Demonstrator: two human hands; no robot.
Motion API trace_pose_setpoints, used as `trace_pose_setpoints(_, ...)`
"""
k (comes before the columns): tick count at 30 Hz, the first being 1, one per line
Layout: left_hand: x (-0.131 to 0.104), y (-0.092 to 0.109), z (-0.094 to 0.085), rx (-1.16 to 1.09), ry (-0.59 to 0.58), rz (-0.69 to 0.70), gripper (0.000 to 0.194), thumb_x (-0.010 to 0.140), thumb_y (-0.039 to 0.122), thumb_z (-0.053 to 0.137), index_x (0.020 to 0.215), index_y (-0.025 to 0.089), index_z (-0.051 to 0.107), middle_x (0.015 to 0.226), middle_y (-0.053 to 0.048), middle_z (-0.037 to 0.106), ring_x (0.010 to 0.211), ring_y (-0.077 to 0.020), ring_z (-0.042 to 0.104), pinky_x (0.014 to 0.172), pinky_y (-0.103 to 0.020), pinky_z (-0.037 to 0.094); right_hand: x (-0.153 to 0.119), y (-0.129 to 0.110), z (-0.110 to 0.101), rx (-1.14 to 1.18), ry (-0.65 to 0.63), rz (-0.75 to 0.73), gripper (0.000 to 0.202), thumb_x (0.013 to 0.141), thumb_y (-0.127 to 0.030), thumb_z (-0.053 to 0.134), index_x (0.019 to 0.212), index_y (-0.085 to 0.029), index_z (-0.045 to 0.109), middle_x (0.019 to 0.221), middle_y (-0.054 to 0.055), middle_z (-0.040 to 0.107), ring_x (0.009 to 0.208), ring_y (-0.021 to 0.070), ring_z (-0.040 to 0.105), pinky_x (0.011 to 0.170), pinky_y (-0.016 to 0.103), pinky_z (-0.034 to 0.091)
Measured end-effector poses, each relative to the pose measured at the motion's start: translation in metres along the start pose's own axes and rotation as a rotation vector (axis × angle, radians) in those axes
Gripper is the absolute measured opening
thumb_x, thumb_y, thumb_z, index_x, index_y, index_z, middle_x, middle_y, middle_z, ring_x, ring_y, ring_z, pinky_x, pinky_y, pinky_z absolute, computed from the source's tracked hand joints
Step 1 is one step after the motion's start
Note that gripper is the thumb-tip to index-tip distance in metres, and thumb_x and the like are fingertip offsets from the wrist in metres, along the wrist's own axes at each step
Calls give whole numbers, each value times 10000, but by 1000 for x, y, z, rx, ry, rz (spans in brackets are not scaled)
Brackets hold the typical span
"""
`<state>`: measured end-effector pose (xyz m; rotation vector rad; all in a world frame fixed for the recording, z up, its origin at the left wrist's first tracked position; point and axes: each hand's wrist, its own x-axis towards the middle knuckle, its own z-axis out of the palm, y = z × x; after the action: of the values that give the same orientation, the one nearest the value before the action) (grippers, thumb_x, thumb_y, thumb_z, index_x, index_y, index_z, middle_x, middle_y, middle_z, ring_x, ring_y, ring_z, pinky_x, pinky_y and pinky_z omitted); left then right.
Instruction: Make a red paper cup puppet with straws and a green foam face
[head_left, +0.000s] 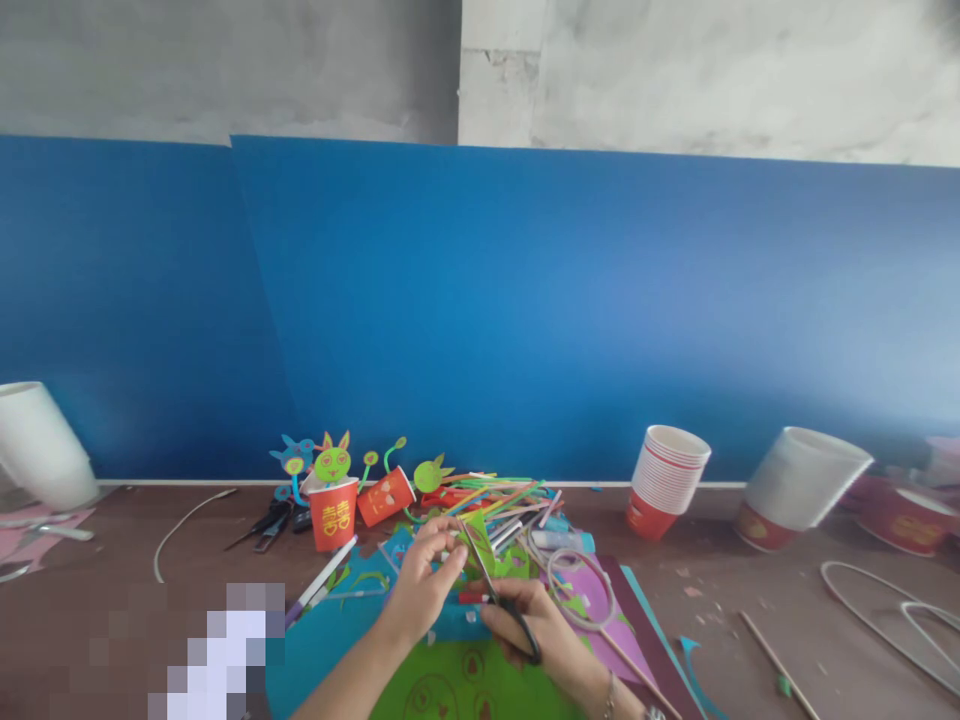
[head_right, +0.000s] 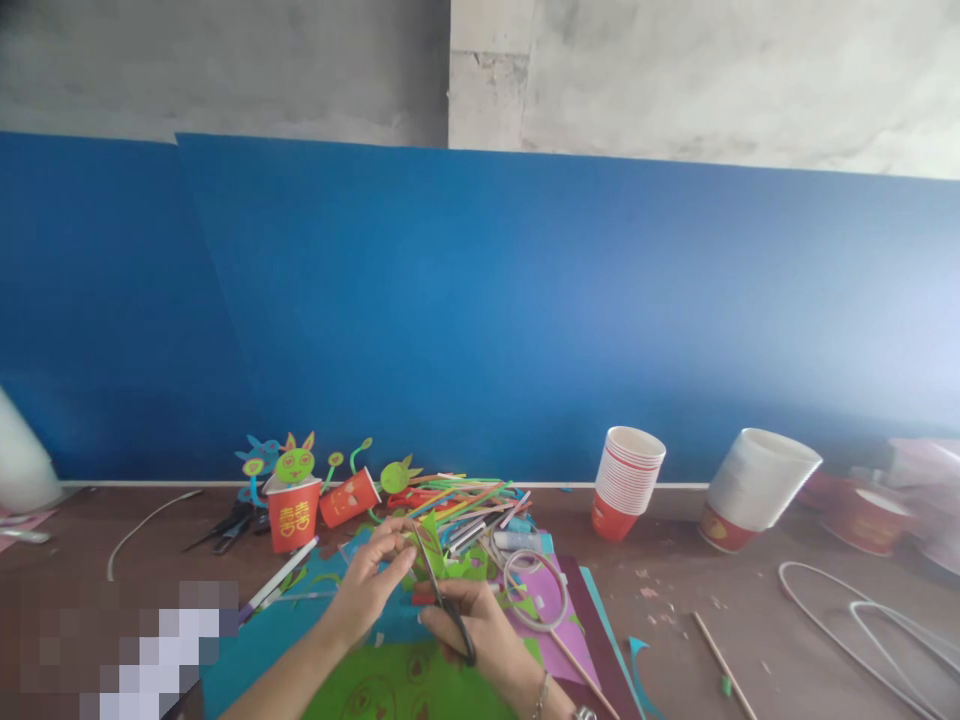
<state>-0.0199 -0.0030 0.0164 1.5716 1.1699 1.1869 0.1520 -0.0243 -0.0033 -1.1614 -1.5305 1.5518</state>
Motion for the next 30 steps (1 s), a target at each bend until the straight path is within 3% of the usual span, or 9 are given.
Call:
trace_pose_setpoints(6,0,-3,-1,-9,-23,-13,294,812,432,545,689,181,637,1133,-103,589,1134,-264,503,974,-348,368,-1,-5,2,4,13,10,442,694,-509,683,865,-102,708,394,-75,418,343,43,324,360,181,230)
trace_pose_setpoints(16,2,-5,-4,-17,-73,6,307,831,437,530,699,173,615,761,-24,599,761,-180,536,736,-273,425,-1,-4,-1,-21,11,11,437,702,-487,679,890,-92,700,405,-82,410,343,37,310,357,177,226)
trace_pose_setpoints(30,5,-3,-11,11,-58,-40,352,751,530,603,637,197,611,966,-67,654,1084,-271,527,958,-347,387,-1,-2,-3,11,-15,13,429,686,-528,701,808,-117,679,430,-72,453,329,31,335,329,166,231)
